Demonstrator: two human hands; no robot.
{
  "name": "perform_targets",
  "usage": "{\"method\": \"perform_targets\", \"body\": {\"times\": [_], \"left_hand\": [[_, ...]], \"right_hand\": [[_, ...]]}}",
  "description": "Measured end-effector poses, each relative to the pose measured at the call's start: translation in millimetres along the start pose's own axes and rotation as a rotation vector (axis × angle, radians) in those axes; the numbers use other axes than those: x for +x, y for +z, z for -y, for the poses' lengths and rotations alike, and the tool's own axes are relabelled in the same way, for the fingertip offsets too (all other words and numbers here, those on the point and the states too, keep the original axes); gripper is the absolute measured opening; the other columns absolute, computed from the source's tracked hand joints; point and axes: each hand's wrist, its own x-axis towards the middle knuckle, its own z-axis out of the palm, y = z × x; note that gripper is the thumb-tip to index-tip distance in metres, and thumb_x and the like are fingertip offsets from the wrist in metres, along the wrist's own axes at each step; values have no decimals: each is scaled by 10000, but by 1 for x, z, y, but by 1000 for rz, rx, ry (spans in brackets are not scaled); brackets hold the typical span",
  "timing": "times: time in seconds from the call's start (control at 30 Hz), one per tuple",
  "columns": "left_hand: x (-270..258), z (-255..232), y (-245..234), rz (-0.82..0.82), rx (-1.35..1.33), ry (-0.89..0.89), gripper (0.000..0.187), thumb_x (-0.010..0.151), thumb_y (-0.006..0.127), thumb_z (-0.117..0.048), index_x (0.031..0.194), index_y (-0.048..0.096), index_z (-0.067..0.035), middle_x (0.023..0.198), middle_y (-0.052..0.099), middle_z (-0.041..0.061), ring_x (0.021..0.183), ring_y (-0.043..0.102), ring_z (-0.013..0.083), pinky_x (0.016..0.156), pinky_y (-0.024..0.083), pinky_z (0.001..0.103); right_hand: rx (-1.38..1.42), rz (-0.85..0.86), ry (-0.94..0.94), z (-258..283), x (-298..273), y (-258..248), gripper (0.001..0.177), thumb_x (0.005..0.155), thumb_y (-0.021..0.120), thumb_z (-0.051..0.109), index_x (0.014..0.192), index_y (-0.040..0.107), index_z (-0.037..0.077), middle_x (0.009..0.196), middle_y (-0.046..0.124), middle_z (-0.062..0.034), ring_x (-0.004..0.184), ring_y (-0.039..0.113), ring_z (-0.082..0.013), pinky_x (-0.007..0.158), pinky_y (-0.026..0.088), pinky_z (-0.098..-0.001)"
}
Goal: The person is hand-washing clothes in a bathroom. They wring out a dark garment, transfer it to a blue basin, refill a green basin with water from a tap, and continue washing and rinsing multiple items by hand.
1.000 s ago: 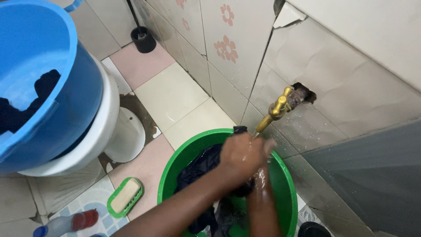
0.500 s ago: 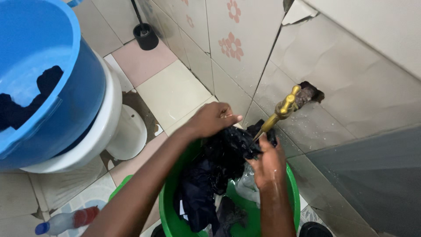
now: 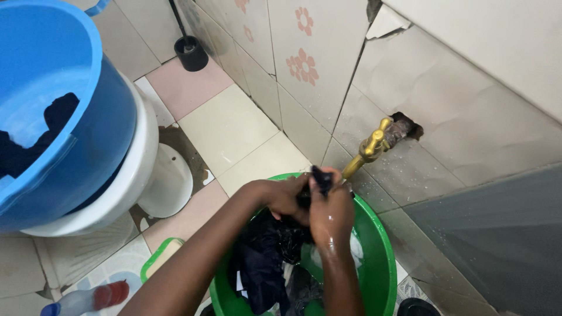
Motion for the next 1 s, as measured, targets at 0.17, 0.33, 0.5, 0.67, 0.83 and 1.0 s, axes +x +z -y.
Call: {"method": "perform_targets", "body": {"times": [0.17, 0.33, 0.5, 0.67, 0.83, 1.0], "left_hand": [[0, -18, -11, -119, -274, -16, 460, 806, 494, -264, 1245, 501, -127, 1282, 444, 208, 744, 677, 313, 549, 571, 397], [29, -14, 10, -46, -669, -117, 550, 904, 427, -512, 1132, 553, -28, 1102, 527, 190, 673, 602, 264, 553, 561, 413], [82, 26, 21, 127, -1103, 106, 233, 741, 733, -176, 887, 658, -10, 786, 666, 107, 676, 636, 197, 564, 550, 329], [73, 1, 38, -418, -812, 7, 238, 631, 750, -64, 806, 599, -9, 729, 619, 134, 618, 590, 229, 548, 508, 379], [15, -36, 35, -591, -148, 59, 286, 697, 700, -236, 758, 638, 36, 737, 632, 205, 699, 635, 331, 668, 505, 405], [-26, -58, 39, -548, 144, 217, 202, 729, 550, -115, 842, 634, 29, 890, 643, 215, 831, 632, 366, 729, 506, 427]], "right_hand": [[701, -177, 452, -34, 25, -2, 498, 800, 630, 35, 1237, 396, -16, 1099, 536, -168, 935, 615, -278, 786, 523, -356], [1236, -261, 580, -27, 3, 13, 261, 770, 588, 26, 1000, 545, -90, 1018, 574, -190, 907, 613, -287, 740, 541, -337], [1200, -208, 381, -5, -46, 26, 280, 722, 585, 94, 971, 546, -28, 957, 577, -153, 872, 608, -271, 690, 549, -357], [1159, -113, 706, 4, -34, 10, 358, 836, 479, 434, 1034, 490, 136, 964, 571, -89, 869, 555, -235, 685, 461, -392], [981, 206, 1012, -15, -2, -5, 451, 848, 361, 491, 1109, 534, 166, 1069, 600, -87, 995, 540, -251, 830, 395, -499], [1404, 484, 539, -78, 22, 13, 410, 936, 371, 272, 1169, 508, -36, 1123, 577, -207, 1018, 570, -301, 884, 466, -435]]}}
